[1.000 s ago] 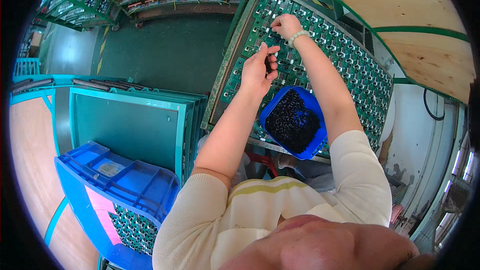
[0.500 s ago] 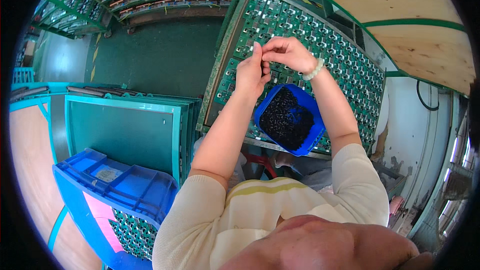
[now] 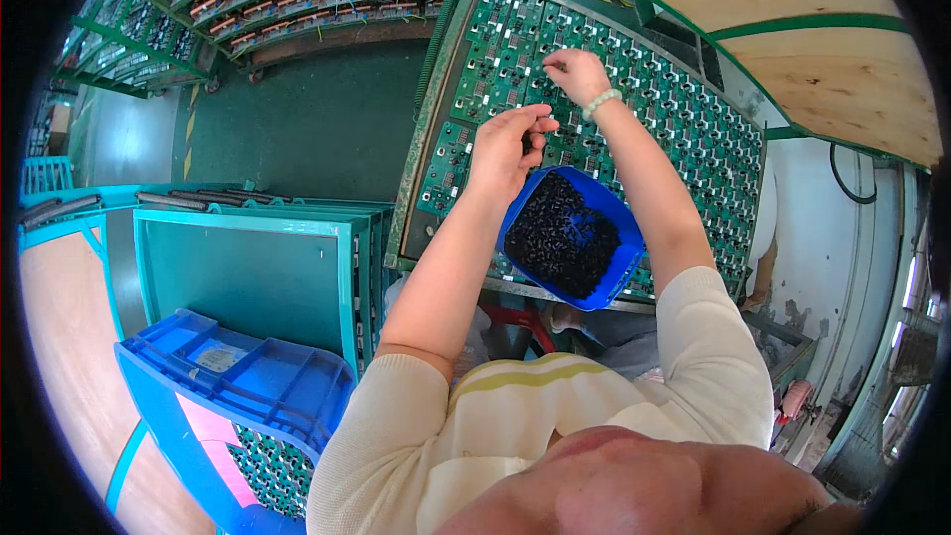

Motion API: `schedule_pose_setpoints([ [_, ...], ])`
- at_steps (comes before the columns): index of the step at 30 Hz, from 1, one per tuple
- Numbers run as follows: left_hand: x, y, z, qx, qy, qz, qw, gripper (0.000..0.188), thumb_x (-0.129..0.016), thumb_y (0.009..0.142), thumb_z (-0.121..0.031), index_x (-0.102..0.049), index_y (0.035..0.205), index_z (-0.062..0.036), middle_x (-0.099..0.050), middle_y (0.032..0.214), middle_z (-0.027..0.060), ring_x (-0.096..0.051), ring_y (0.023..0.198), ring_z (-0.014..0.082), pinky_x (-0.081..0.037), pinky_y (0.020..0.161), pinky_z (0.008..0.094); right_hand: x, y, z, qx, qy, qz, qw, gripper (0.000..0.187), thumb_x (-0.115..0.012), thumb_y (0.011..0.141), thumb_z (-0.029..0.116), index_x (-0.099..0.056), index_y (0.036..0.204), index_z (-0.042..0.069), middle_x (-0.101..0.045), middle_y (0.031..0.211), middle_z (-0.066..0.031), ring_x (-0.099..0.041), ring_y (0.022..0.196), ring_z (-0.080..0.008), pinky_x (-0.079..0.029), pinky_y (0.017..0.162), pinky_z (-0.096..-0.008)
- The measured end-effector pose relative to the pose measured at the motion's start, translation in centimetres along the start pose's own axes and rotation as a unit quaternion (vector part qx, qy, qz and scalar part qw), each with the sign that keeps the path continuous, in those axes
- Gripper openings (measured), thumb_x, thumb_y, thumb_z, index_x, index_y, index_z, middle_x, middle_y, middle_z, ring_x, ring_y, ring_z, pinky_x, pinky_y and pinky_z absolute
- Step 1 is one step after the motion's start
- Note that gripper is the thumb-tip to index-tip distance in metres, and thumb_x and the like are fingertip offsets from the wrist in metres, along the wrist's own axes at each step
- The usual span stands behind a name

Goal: The person attaches small components from a blue container onto circuit boards by hand.

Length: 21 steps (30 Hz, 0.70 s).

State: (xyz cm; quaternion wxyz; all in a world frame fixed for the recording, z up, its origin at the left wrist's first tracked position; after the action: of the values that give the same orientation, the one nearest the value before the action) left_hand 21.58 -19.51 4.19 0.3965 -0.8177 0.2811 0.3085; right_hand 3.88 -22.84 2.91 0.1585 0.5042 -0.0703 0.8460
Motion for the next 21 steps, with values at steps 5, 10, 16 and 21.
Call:
schedule_pose_setpoints([
  [5, -0.2, 0.2, 0.0, -0.019, 0.015, -0.003, 1.000, 0.016, -0.050, 0.085, -0.009, -0.054, 0.095, 0.0018, -0.060, 0.084, 0.0105, -0.045, 0.054, 0.0059, -0.029, 0.038, 0.0168, -1.0, 1.4, 0.3, 0.026, -0.055, 0.005, 0.998, 0.012, -0.059, 0.071, 0.016, -0.064, 0.078, 0.008, -0.062, 0.079, -0.0112, -0.059, 0.074, -0.0275, -0.048, 0.069, -0.0370],
  [10, 0.5, 0.5, 0.2, 0.002, -0.043, -0.023, 0.999, 0.013, -0.056, 0.083, -0.014, -0.057, 0.087, -0.0011, -0.057, 0.071, 0.0035, -0.043, 0.053, 0.0036, -0.029, 0.038, 0.0158, -1.6, 2.0, 0.7, 0.033, -0.096, 0.060, 0.993, 0.012, -0.059, 0.071, 0.017, -0.064, 0.077, 0.008, -0.061, 0.078, -0.0110, -0.059, 0.076, -0.0277, -0.047, 0.070, -0.0372],
  [16, 0.1, 0.4, -0.1, -0.019, -0.040, 0.000, 0.999, 0.014, -0.060, 0.080, -0.010, -0.057, 0.091, -0.0012, -0.056, 0.074, 0.0031, -0.043, 0.055, 0.0043, -0.030, 0.040, 0.0158, -1.7, 2.0, 0.3, 0.036, -0.112, 0.051, 0.992, 0.011, -0.060, 0.071, 0.017, -0.066, 0.078, 0.009, -0.060, 0.081, -0.0115, -0.058, 0.080, -0.0283, -0.047, 0.073, -0.0380],
  [21, 0.7, 0.5, 0.3, -0.013, -0.045, -0.020, 0.999, 0.014, -0.059, 0.081, -0.012, -0.056, 0.091, -0.0014, -0.054, 0.073, 0.0021, -0.044, 0.056, 0.0059, -0.030, 0.040, 0.0164, -2.3, 1.6, 0.8, 0.032, -0.134, 0.057, 0.989, 0.012, -0.061, 0.070, 0.015, -0.066, 0.079, 0.009, -0.058, 0.083, -0.0121, -0.057, 0.080, -0.0292, -0.047, 0.074, -0.0381],
])
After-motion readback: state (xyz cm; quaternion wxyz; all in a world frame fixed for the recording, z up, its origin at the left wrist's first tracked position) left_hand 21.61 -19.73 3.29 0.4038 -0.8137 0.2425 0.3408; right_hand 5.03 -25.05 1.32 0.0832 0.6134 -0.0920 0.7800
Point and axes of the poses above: each hand's wrist, its own y-axis towards the middle knuckle, its own x-axis out of the back of the hand, z = x × y, the point moved 8 cm from there along y, towards the middle knuckle
